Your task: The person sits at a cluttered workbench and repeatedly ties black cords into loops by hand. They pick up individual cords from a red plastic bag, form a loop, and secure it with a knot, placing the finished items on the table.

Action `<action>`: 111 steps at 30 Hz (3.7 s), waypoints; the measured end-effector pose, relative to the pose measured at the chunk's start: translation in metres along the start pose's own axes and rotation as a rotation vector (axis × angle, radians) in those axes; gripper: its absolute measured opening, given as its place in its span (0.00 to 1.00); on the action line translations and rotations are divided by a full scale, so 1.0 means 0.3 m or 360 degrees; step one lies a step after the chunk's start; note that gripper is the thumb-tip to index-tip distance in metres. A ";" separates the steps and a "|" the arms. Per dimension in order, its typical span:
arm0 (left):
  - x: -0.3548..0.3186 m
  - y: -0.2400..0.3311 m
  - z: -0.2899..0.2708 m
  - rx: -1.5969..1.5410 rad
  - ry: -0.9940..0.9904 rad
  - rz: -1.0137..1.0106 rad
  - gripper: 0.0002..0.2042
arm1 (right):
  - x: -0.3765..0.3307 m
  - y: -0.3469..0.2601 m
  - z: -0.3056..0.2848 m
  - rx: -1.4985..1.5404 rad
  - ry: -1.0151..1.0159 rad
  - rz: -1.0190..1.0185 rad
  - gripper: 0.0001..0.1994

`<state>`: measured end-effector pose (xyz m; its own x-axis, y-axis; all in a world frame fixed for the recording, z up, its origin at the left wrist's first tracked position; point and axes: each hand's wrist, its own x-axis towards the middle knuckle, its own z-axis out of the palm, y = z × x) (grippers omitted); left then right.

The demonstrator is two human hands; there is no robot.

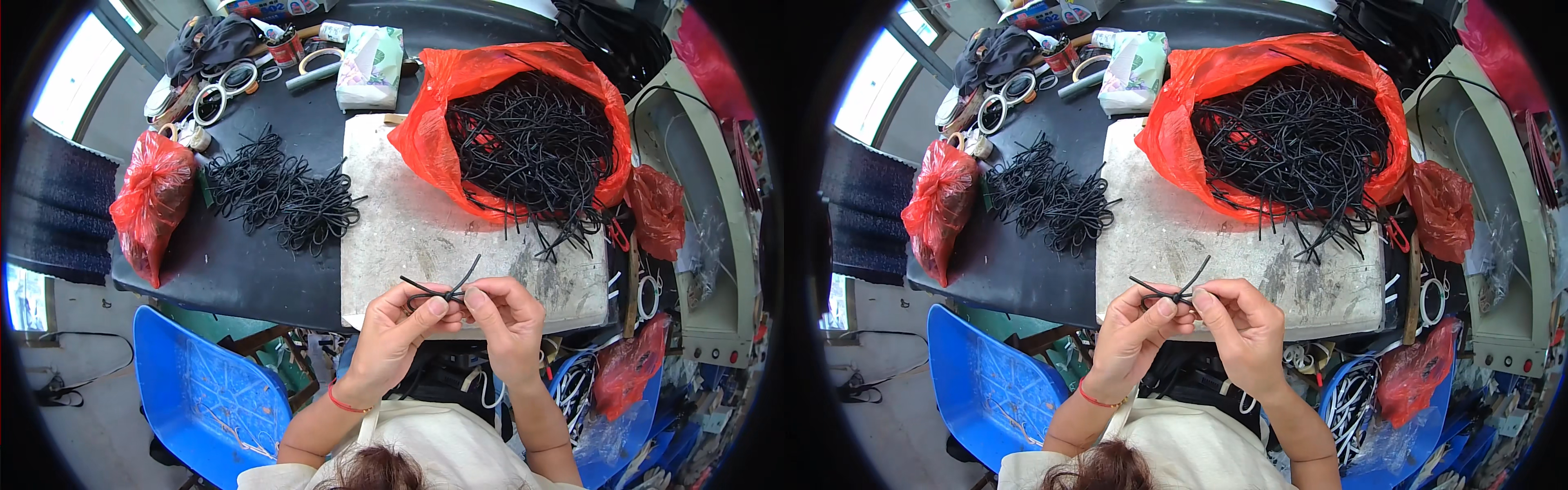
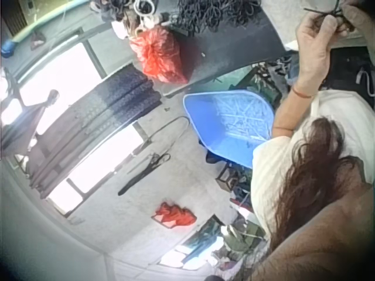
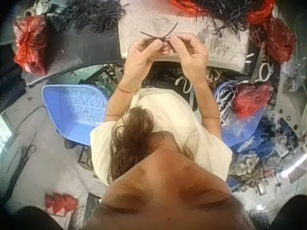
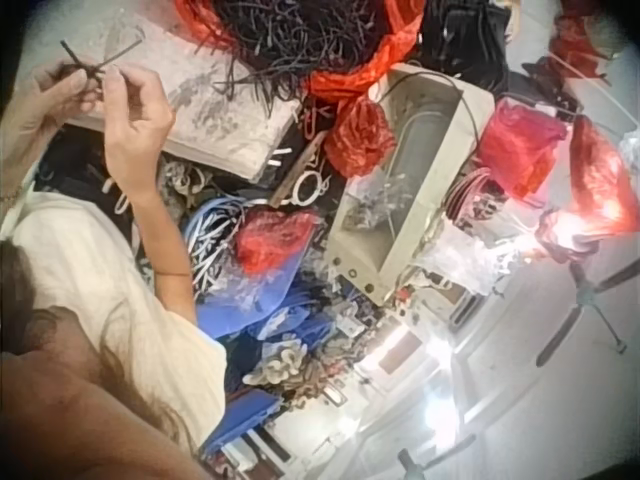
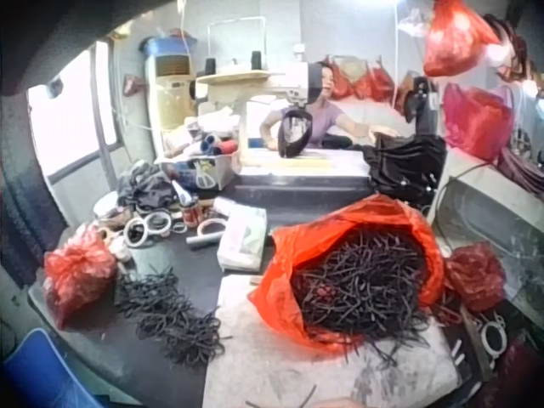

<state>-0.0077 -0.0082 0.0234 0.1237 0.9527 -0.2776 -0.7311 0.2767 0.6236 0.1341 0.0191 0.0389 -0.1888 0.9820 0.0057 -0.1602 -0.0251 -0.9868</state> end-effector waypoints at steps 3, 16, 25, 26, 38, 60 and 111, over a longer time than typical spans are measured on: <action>0.000 0.004 0.000 -0.0020 0.0000 -0.0015 0.10 | 0.002 -0.002 0.001 0.0011 0.0014 0.0038 0.04; -0.007 0.014 0.020 0.0802 -0.0040 0.0102 0.06 | 0.027 0.008 0.018 -0.0164 0.0064 0.0038 0.11; 0.033 -0.038 -0.028 0.1125 0.0096 0.0350 0.07 | 0.066 0.026 -0.017 -0.0093 0.0035 0.0376 0.07; 0.037 -0.030 -0.039 0.1076 0.0114 0.0307 0.07 | 0.058 0.020 -0.018 -0.0071 -0.0001 0.0397 0.06; 0.045 -0.004 -0.044 0.0973 0.0080 0.0157 0.11 | 0.007 0.091 -0.014 -0.0354 -0.0196 0.0043 0.07; 0.033 0.017 -0.031 0.0869 0.0093 0.0178 0.09 | 0.025 0.059 -0.027 -0.0059 -0.0147 0.0299 0.07; 0.030 0.040 0.022 0.0263 0.0142 0.0244 0.08 | 0.052 0.005 0.024 -0.0327 0.0090 -0.0122 0.08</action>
<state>-0.0109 0.0046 0.0332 -0.0454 0.9723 -0.2294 -0.6163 0.1535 0.7724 0.1241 0.0330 0.0387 -0.1279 0.9887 0.0783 0.0296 0.0827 -0.9961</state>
